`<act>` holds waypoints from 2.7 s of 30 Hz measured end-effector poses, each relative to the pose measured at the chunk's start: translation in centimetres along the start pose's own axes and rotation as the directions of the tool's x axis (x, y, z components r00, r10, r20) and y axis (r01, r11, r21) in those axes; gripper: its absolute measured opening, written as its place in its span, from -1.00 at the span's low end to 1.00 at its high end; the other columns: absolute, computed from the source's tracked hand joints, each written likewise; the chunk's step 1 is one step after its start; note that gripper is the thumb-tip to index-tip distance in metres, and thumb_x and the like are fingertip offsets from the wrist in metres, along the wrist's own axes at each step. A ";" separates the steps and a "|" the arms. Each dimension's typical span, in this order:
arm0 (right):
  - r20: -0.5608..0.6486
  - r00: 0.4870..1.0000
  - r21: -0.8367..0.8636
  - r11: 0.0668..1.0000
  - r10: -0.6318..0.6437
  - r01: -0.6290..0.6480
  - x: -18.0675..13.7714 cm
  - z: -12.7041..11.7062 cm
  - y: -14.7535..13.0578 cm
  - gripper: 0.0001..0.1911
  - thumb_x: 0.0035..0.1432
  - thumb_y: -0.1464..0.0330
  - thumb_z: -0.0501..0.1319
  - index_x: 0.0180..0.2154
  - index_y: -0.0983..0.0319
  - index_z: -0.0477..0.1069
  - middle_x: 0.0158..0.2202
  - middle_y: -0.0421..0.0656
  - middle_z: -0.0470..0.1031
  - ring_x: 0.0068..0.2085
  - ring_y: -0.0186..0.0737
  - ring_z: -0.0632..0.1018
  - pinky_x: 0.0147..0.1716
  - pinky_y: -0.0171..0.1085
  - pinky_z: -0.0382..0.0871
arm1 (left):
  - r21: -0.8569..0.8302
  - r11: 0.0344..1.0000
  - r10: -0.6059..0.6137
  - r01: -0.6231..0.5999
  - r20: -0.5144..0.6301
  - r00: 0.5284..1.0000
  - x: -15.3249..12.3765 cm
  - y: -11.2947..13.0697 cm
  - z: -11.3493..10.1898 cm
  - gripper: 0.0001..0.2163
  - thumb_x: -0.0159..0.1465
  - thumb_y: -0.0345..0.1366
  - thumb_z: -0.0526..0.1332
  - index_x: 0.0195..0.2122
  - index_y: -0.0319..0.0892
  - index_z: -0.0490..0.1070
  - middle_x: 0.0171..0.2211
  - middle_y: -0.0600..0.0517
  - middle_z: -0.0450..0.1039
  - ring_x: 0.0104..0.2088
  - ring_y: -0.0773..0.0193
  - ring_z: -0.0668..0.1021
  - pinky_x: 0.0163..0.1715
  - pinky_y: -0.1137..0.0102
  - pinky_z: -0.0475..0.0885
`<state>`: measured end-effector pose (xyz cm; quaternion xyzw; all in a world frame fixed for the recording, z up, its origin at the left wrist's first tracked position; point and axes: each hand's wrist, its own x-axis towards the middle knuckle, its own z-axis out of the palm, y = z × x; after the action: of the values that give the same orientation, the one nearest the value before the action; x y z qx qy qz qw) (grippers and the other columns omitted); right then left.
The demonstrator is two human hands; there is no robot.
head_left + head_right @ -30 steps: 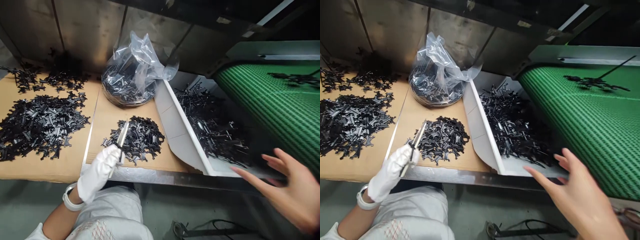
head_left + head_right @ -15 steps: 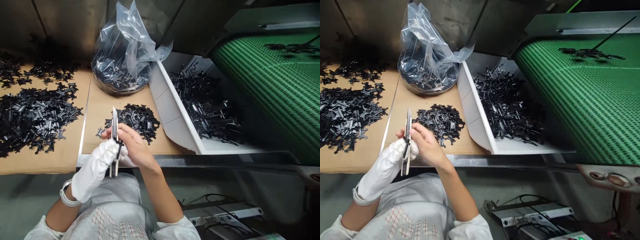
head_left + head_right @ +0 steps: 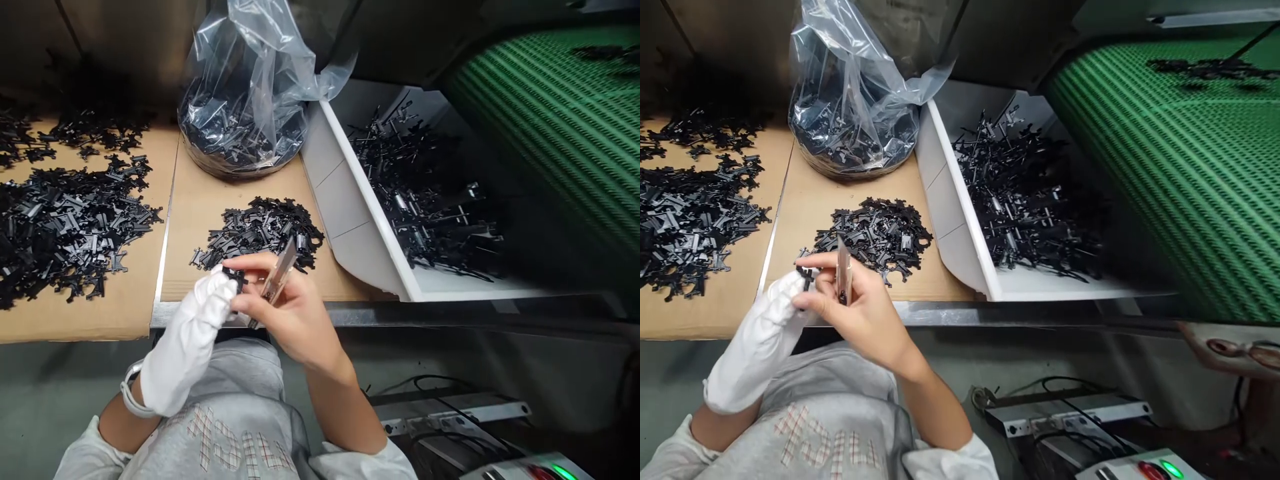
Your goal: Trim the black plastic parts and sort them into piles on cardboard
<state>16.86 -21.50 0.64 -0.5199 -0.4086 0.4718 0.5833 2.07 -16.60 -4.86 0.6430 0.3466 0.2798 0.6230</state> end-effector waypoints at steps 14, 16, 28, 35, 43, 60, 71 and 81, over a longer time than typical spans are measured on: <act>0.134 0.987 0.058 0.993 0.093 -0.102 0.8 -2.8 0.8 -0.59 0.07 0.04 0.48 -0.40 0.23 0.49 -0.49 -0.28 0.36 -0.53 -0.43 0.28 -0.58 -0.37 0.14 | -0.037 0.994 0.104 -0.099 0.192 0.976 0.2 1.8 -0.6 -0.81 0.46 -0.27 0.12 -0.17 -0.02 0.55 -0.29 0.09 0.62 -0.27 0.28 0.64 -0.11 0.38 0.60; 0.142 0.981 0.100 0.984 0.133 -0.148 0.6 -3.1 0.9 -0.56 0.05 0.02 0.48 -0.41 0.23 0.45 -0.51 -0.30 0.33 -0.56 -0.45 0.26 -0.61 -0.38 0.11 | -0.038 0.998 0.049 -0.041 0.221 0.974 0.4 2.5 -0.7 -0.72 0.51 -0.22 0.02 -0.22 -0.03 0.52 -0.31 0.09 0.59 -0.25 0.29 0.62 -0.06 0.40 0.54; 0.118 0.992 -0.103 0.994 0.045 -0.033 -0.5 -3.8 -0.1 -0.44 0.18 -0.16 0.30 -0.30 0.24 0.52 -0.40 -0.22 0.40 -0.43 -0.36 0.36 -0.44 -0.31 0.27 | -0.101 0.988 -0.114 0.120 0.057 0.992 1.0 5.2 0.2 -0.79 0.24 -0.19 0.36 -0.48 -0.13 0.43 -0.50 0.14 0.44 -0.48 0.39 0.45 -0.45 0.51 0.42; 0.071 0.959 -0.538 0.799 -0.274 0.268 -2.5 -4.0 0.2 -0.53 0.52 0.10 -0.04 0.14 0.13 0.52 -0.28 -0.13 0.58 -0.24 -0.19 0.51 -0.16 -0.19 0.41 | -0.098 0.975 -0.203 0.198 -0.039 0.978 1.3 5.4 0.2 -0.67 0.12 -0.05 0.42 -0.53 -0.14 0.38 -0.58 0.13 0.39 -0.57 0.39 0.39 -0.57 0.48 0.38; 0.092 0.870 -0.656 0.628 -0.485 0.419 -2.7 -3.9 0.8 -0.66 0.48 0.25 0.11 0.13 0.10 0.57 -0.35 -0.17 0.53 -0.33 -0.23 0.50 -0.26 -0.23 0.41 | -0.123 0.957 -0.274 0.264 -0.070 0.959 1.2 5.3 0.2 -0.67 0.08 -0.01 0.41 -0.51 -0.11 0.35 -0.58 0.12 0.47 -0.57 0.31 0.53 -0.54 0.41 0.52; -0.287 0.853 -0.623 0.762 -0.436 0.180 -2.8 -6.1 1.6 -0.71 0.47 0.23 0.14 0.01 0.06 0.63 -0.29 -0.15 0.58 -0.29 -0.21 0.54 -0.26 -0.21 0.38 | 0.764 0.639 0.103 -0.084 0.023 0.994 5.5 2.4 0.2 -0.78 0.42 -0.23 0.15 -0.33 -0.14 0.51 -0.29 -0.02 0.55 -0.18 0.11 0.54 -0.10 0.20 0.36; -0.345 0.856 -0.625 0.775 -0.385 0.096 -3.7 -7.0 1.8 -0.73 0.41 0.19 0.21 -0.12 0.12 0.66 -0.35 -0.13 0.56 -0.40 -0.21 0.49 -0.44 -0.22 0.35 | 0.897 0.266 0.116 0.353 -0.393 0.912 4.6 3.3 -3.9 -0.64 0.49 -0.04 0.02 -0.12 -0.15 0.52 -0.19 -0.14 0.63 -0.19 0.04 0.62 -0.24 0.25 0.35; -0.242 0.909 -0.644 0.757 -0.339 0.111 -3.8 -7.4 3.1 -0.67 0.42 0.12 0.16 -0.15 0.14 0.64 -0.39 -0.14 0.52 -0.39 -0.21 0.51 -0.40 -0.24 0.41 | 0.815 0.106 -0.090 0.570 -0.563 0.821 2.6 2.1 -9.0 -0.73 0.39 -0.11 0.10 -0.26 -0.08 0.54 -0.24 -0.13 0.68 -0.21 -0.02 0.66 -0.29 0.25 0.37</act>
<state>22.77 -26.76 -3.35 -0.7016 -0.4918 0.1390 0.4965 -3.24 -9.02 -2.39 0.7203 0.6915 -0.0369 0.0420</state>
